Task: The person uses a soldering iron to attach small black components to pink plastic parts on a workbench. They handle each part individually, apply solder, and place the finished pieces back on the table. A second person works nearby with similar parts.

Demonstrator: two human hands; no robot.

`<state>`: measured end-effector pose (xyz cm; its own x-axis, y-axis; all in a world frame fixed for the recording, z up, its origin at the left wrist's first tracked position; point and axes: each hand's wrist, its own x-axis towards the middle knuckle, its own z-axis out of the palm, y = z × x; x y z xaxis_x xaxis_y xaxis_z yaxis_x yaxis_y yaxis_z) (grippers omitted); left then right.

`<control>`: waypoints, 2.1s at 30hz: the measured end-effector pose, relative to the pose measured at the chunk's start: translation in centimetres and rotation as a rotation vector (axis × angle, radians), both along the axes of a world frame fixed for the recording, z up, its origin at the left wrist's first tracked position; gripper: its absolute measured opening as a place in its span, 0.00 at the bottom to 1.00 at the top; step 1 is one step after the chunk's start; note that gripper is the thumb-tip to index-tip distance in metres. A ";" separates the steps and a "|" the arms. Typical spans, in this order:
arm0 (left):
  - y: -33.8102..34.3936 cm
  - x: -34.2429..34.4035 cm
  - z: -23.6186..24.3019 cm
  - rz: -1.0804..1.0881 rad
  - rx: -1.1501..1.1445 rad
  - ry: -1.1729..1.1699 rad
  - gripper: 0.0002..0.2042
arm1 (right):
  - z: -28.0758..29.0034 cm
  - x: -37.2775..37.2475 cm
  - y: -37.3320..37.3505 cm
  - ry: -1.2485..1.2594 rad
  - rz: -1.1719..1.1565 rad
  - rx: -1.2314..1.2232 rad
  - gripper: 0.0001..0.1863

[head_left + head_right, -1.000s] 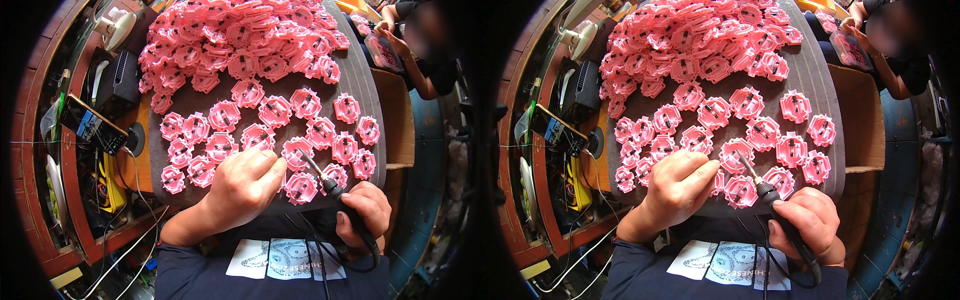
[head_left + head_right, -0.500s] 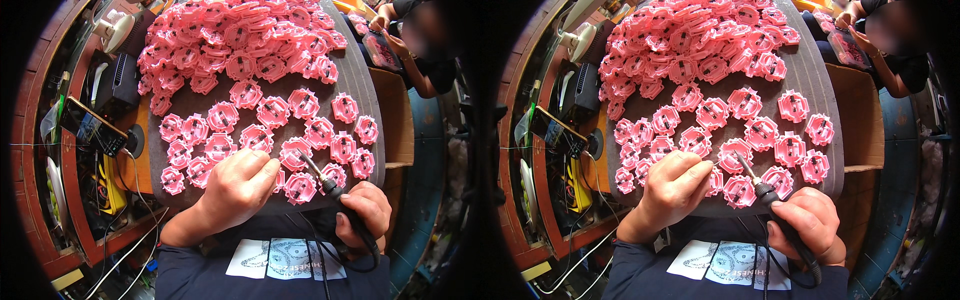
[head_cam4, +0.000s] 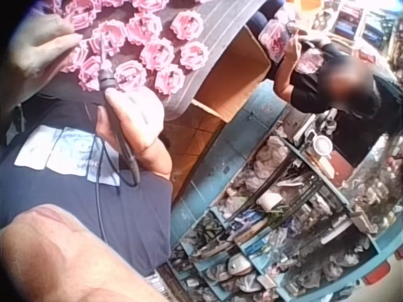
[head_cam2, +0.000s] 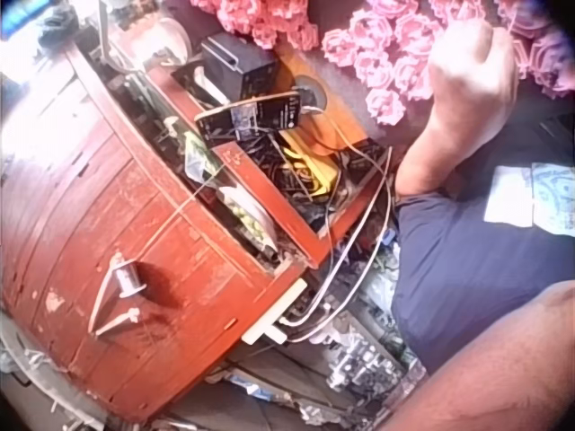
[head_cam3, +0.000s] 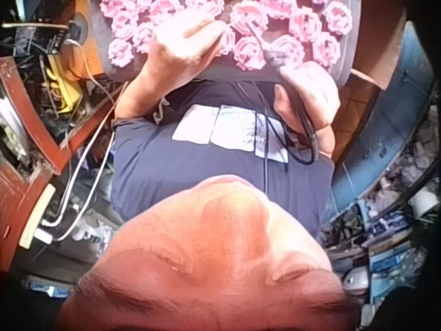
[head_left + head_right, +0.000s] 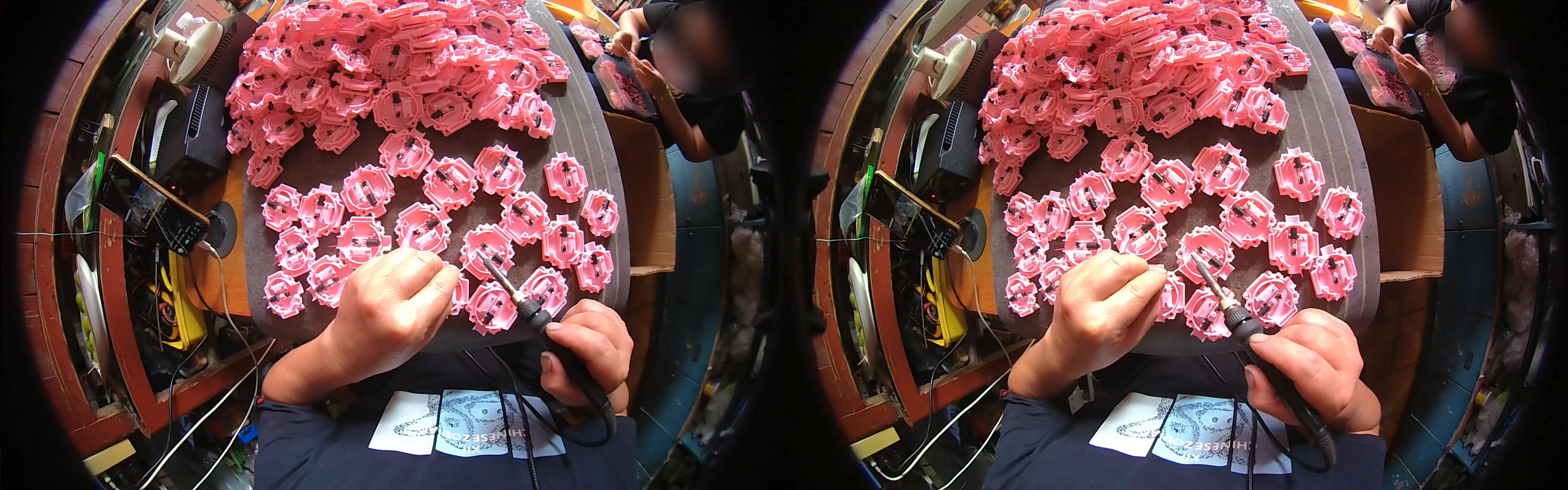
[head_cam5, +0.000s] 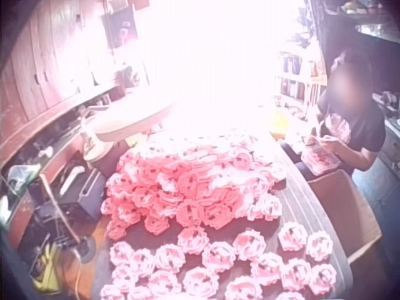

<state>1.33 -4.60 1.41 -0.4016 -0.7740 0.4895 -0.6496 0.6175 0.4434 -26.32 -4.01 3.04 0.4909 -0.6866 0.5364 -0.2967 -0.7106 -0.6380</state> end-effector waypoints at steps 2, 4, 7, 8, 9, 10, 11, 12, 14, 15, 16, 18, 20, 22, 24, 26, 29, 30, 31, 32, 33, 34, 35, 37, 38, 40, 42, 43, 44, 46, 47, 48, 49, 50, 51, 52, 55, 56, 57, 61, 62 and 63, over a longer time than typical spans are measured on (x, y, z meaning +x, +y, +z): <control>-0.1 0.0 -0.1 0.000 0.008 -0.003 0.12 | 0.0 0.1 -0.1 0.009 -0.002 0.000 0.20; -0.1 0.0 -0.2 0.000 0.012 -0.007 0.13 | -0.1 0.1 -0.1 0.007 -0.008 0.000 0.20; 0.0 0.0 -0.4 0.002 0.015 -0.020 0.13 | -0.1 0.1 0.1 0.005 -0.008 0.002 0.19; 0.0 0.0 -0.5 0.003 0.016 -0.024 0.13 | -0.1 0.1 0.1 0.007 -0.006 0.002 0.20; 0.0 0.0 -0.4 0.003 0.019 -0.028 0.13 | -0.1 0.0 0.1 0.010 -0.004 0.002 0.20; 0.0 0.0 -0.4 0.004 0.022 -0.032 0.13 | -0.2 0.0 0.1 0.012 -0.002 0.003 0.20; 0.0 0.0 -0.4 0.004 0.025 -0.036 0.13 | -0.1 0.0 0.1 0.014 -0.004 0.004 0.20; 0.0 0.0 -0.4 0.003 0.022 -0.025 0.13 | 0.0 -0.1 0.1 0.017 -0.006 0.005 0.20; 0.0 0.0 -0.3 0.002 0.016 -0.009 0.13 | 0.0 -0.1 0.1 0.003 -0.017 0.002 0.19; 0.0 -0.1 -0.3 -0.001 0.015 0.008 0.13 | 0.0 -0.2 0.2 -0.010 -0.027 -0.002 0.20; 0.1 -0.2 -0.1 -0.005 0.014 0.027 0.13 | 0.0 -0.4 0.3 -0.021 -0.038 -0.005 0.20; 0.1 -0.4 0.0 -0.018 0.014 0.054 0.13 | 0.2 -0.7 0.6 -0.012 -0.052 -0.003 0.20; 0.0 -0.7 -0.1 -0.035 0.018 0.070 0.13 | 0.2 -1.1 0.8 -0.011 -0.057 0.002 0.20; 0.1 -0.9 0.1 -0.048 0.052 0.033 0.13 | 0.0 -1.3 0.9 -0.014 -0.053 0.010 0.21; 0.3 -0.9 0.0 -0.057 0.079 -0.005 0.13 | -0.1 -1.3 1.0 -0.019 -0.054 0.005 0.21; 0.3 -1.0 0.1 -0.061 0.083 -0.017 0.13 | -0.1 -1.3 1.1 -0.021 -0.055 0.006 0.21; 0.3 -1.0 0.0 -0.056 0.079 -0.023 0.13 | -0.1 -1.3 1.0 -0.024 -0.043 0.012 0.20; 0.3 -1.0 0.0 -0.053 0.076 -0.022 0.13 | 0.0 -1.2 0.9 -0.022 -0.037 0.013 0.20; 0.3 -1.0 0.0 -0.053 0.077 -0.021 0.12 | 0.0 -1.2 0.9 -0.019 -0.031 0.013 0.20; 0.3 -1.0 0.0 -0.052 0.078 -0.020 0.12 | -0.1 -1.2 0.9 -0.019 -0.029 0.014 0.20; 0.3 -1.0 0.0 -0.052 0.079 -0.018 0.12 | -0.2 -1.2 0.8 -0.019 -0.027 0.015 0.20; 0.3 -1.0 0.0 -0.052 0.081 -0.017 0.12 | -0.2 -1.2 0.8 -0.020 -0.025 0.016 0.20; 0.3 -1.0 0.0 -0.052 0.083 -0.016 0.12 | -0.2 -1.2 0.8 -0.021 -0.023 0.015 0.20; 0.3 -1.0 -0.1 -0.049 0.086 -0.012 0.12 | -0.3 -1.2 0.8 -0.024 -0.020 0.013 0.20; 0.3 -1.0 -0.2 -0.047 0.087 -0.009 0.12 | -0.3 -1.2 0.8 -0.023 -0.021 0.014 0.20; 0.2 -1.0 -0.1 -0.047 0.089 -0.013 0.12 | -0.3 -1.1 0.8 -0.021 -0.024 0.016 0.20; 0.1 -1.0 0.0 -0.052 0.093 -0.027 0.12 | -0.3 -1.2 0.8 -0.019 -0.023 0.014 0.20; 0.1 -1.0 -0.1 -0.051 0.092 -0.024 0.12 | -0.3 -1.3 0.8 -0.019 -0.021 0.012 0.20; 0.2 -1.0 -0.1 -0.051 0.092 -0.022 0.12 | -0.3 -1.2 0.8 -0.020 -0.023 0.012 0.20; 0.2 -1.1 -0.2 -0.049 0.090 -0.019 0.12 | -0.3 -1.2 0.8 -0.019 -0.027 0.011 0.20; 0.2 -1.1 -0.2 -0.048 0.089 -0.018 0.12 | -0.3 -1.1 0.7 -0.024 -0.027 0.011 0.20; 0.2 -1.1 -0.2 -0.047 0.088 -0.018 0.12 | -0.3 -1.1 0.7 -0.030 -0.027 0.011 0.20; 0.2 -1.1 -0.2 -0.046 0.087 -0.024 0.12 | -0.4 -1.1 0.7 -0.034 -0.028 0.010 0.20; 0.2 -1.2 -0.2 -0.045 0.086 -0.030 0.12 | -0.4 -1.1 0.7 -0.033 -0.030 0.011 0.20; 0.1 -1.2 -0.1 -0.044 0.085 -0.036 0.12 | -0.4 -1.2 0.8 -0.031 -0.031 0.012 0.20; 0.1 -1.2 -0.1 -0.042 0.082 -0.039 0.12 | -0.4 -1.2 0.8 -0.030 -0.031 0.013 0.20; 0.2 -1.2 -0.1 -0.035 0.074 -0.037 0.12 | -0.4 -1.2 0.8 -0.029 -0.031 0.005 0.20; 0.2 -1.2 0.1 -0.031 0.071 -0.031 0.13 | -0.4 -1.3 0.8 -0.029 -0.035 0.006 0.20; 0.2 -1.2 0.2 -0.028 0.068 -0.024 0.13 | -0.5 -1.3 0.9 -0.029 -0.039 0.006 0.20; 0.1 -0.8 0.7 0.009 0.022 0.052 0.13 | -0.1 -1.4 1.0 -0.034 -0.069 0.014 0.20; 0.1 -0.7 0.9 0.023 0.028 0.058 0.13 | -0.1 -1.4 1.0 -0.036 -0.065 0.021 0.20; 0.1 -0.6 1.0 0.038 0.034 0.065 0.13 | -0.2 -1.5 1.0 -0.037 -0.061 0.028 0.20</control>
<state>0.71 -4.45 2.44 -0.3397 -0.8048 0.4868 -0.6418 0.5767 0.5055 -27.81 -3.01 2.89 0.4282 -0.7292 0.5338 -0.3145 -0.6740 -0.6685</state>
